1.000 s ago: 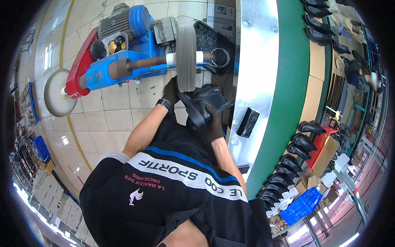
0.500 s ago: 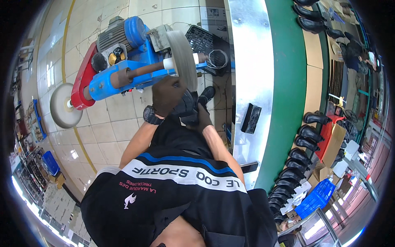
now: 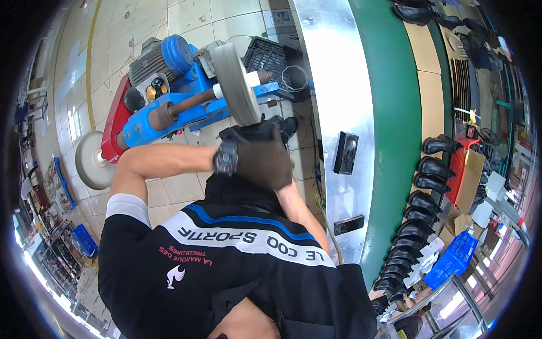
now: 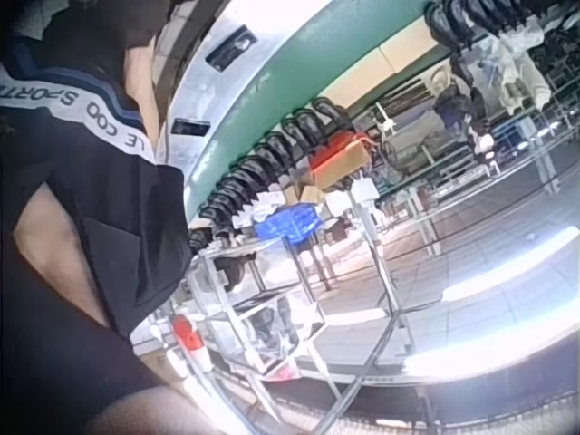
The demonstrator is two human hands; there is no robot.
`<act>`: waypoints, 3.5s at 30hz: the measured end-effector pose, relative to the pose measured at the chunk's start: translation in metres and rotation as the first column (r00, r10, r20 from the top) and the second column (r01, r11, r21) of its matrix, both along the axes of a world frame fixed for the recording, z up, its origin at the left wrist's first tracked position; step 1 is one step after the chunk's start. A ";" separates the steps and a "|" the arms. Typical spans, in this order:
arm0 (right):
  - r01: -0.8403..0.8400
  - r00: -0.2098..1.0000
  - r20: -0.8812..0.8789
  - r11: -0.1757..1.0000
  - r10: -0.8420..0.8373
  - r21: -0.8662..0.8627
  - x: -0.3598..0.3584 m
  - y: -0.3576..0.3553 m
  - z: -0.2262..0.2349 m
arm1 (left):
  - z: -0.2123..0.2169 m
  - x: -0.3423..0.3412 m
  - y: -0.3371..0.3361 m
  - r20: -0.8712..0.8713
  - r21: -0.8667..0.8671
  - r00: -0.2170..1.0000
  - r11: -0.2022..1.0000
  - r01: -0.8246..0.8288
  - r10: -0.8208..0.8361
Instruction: The person uses a rotating buffing machine to polish the soles and sides of black leather boots. They handle the boots one at a time, pressing them against the spinning wheel, then placing them on a nearby table. The process is repeated for multiple boots in a workshop setting.
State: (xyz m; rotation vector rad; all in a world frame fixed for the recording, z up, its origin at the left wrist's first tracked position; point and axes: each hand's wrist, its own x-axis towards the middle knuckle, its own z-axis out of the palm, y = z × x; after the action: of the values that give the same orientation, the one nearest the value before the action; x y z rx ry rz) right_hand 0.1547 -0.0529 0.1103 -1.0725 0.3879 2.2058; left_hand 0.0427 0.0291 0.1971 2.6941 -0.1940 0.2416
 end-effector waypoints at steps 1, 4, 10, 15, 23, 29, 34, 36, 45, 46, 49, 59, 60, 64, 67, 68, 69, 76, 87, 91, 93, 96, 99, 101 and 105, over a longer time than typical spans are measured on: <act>-0.012 1.000 0.003 0.999 0.013 -0.035 0.003 -0.002 0.017 | 0.008 -0.003 -0.015 -0.019 0.042 0.998 0.997 0.060 -0.059; -0.013 1.000 0.013 0.992 0.015 -0.123 0.002 0.001 0.047 | 0.024 -0.030 -0.035 0.311 -0.161 0.950 0.985 0.070 -0.017; 0.085 0.994 -0.068 0.996 -0.086 -0.019 -0.010 -0.001 0.005 | -0.140 -0.093 -0.065 -0.561 -0.621 -0.076 -0.480 -0.620 0.824; 0.094 0.995 0.039 0.995 -0.093 -0.019 -0.030 0.023 -0.037 | -0.198 -0.067 0.004 -0.627 -0.648 0.577 -0.762 -0.012 0.524; 0.043 0.975 0.219 0.999 -0.045 0.013 -0.021 0.003 -0.029 | -0.210 -0.049 -0.003 -0.640 -0.419 0.538 -0.836 0.354 0.548; -0.041 0.943 0.333 0.998 0.025 0.039 -0.027 -0.024 0.032 | -0.122 -0.067 -0.031 -0.793 -0.591 0.257 -0.801 -0.097 0.553; -0.034 0.987 0.157 0.998 0.025 0.052 -0.039 -0.019 0.022 | -0.158 -0.099 -0.053 -0.446 -0.686 0.107 -0.262 -0.679 0.889; -0.084 0.979 0.191 0.994 0.068 0.074 -0.044 -0.014 0.025 | -0.163 -0.108 -0.052 -0.678 -0.735 0.234 -0.639 -0.229 0.697; -0.928 0.307 0.911 0.301 0.274 0.222 -0.003 -0.011 0.096 | -0.071 -0.101 -0.092 -0.423 -0.356 -0.143 -0.309 -0.882 0.895; -0.989 0.115 0.962 0.119 0.247 0.088 0.001 -0.010 0.104 | -0.066 -0.096 -0.094 -0.396 -0.441 -0.141 -0.323 -0.837 0.907; -0.923 0.327 0.856 0.330 0.400 0.198 0.024 -0.016 0.096 | -0.052 -0.093 -0.089 -0.542 -0.587 -0.042 -0.414 -0.696 0.839; -0.517 0.777 0.566 0.793 0.276 0.323 0.036 -0.032 0.069 | -0.263 -0.057 -0.053 -0.472 -0.880 0.413 -0.444 -0.168 0.779; -0.468 0.813 0.523 0.823 0.257 0.323 0.034 -0.036 0.066 | -0.281 -0.058 -0.054 -0.441 -0.896 0.404 -0.418 -0.149 0.801; -0.037 0.984 0.180 0.980 0.001 0.194 0.031 -0.054 0.048 | -0.179 -0.062 -0.018 -0.517 -0.176 0.486 0.468 -0.866 0.705; 0.193 0.971 -0.176 0.965 -0.163 0.175 0.013 -0.047 0.045 | -0.175 -0.067 -0.021 -0.266 -0.496 0.385 0.218 -0.841 0.884; 0.242 0.957 -0.199 0.958 -0.209 0.155 0.008 -0.048 0.035 | -0.179 -0.069 -0.019 -0.254 -0.516 0.374 0.202 -0.833 0.892; 0.290 0.941 -0.220 0.948 -0.257 0.134 0.004 -0.047 0.027 | -0.183 -0.072 -0.016 -0.242 -0.536 0.363 0.188 -0.823 0.900; 0.360 0.872 -0.390 0.928 -0.297 0.099 0.006 -0.067 0.013 | -0.187 -0.091 -0.020 -0.366 -0.578 0.666 0.402 -0.711 0.650; 0.298 0.919 -0.314 0.941 -0.238 0.159 -0.011 -0.063 0.039 | -0.170 -0.108 -0.031 -0.202 -0.407 0.638 0.529 -0.745 0.743; 0.332 0.875 -0.396 0.941 -0.279 0.071 -0.018 -0.057 0.035 | -0.166 -0.127 -0.038 -0.051 -0.438 0.596 0.518 -0.735 0.801; 0.369 0.829 -0.448 0.929 -0.335 -0.013 -0.021 -0.050 0.032 | -0.162 -0.126 -0.038 -0.200 -0.767 0.630 0.280 -0.577 0.750; 0.384 0.785 -0.482 0.916 -0.390 -0.115 -0.027 -0.034 0.024 | -0.192 -0.126 -0.035 -0.413 -0.894 0.704 -0.404 -0.194 0.577; 0.393 0.810 -0.407 0.906 -0.421 -0.154 -0.032 -0.019 0.011 | -0.209 -0.127 -0.021 -0.408 -0.864 0.755 -0.483 -0.139 0.513; 0.406 0.822 -0.361 0.898 -0.440 -0.169 -0.036 -0.009 -0.004 | -0.209 -0.127 -0.010 -0.405 -0.841 0.774 -0.530 -0.106 0.487; 0.447 0.850 -0.213 0.874 -0.481 -0.189 -0.041 0.010 -0.024 | -0.205 -0.122 0.012 -0.390 -0.723 0.809 -0.690 0.027 0.440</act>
State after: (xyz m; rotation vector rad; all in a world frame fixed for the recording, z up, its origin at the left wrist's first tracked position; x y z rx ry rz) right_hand 0.1138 -0.0430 0.0862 -0.6637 0.8289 1.8907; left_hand -0.0788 0.0413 -0.0076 0.3741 0.6064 0.5848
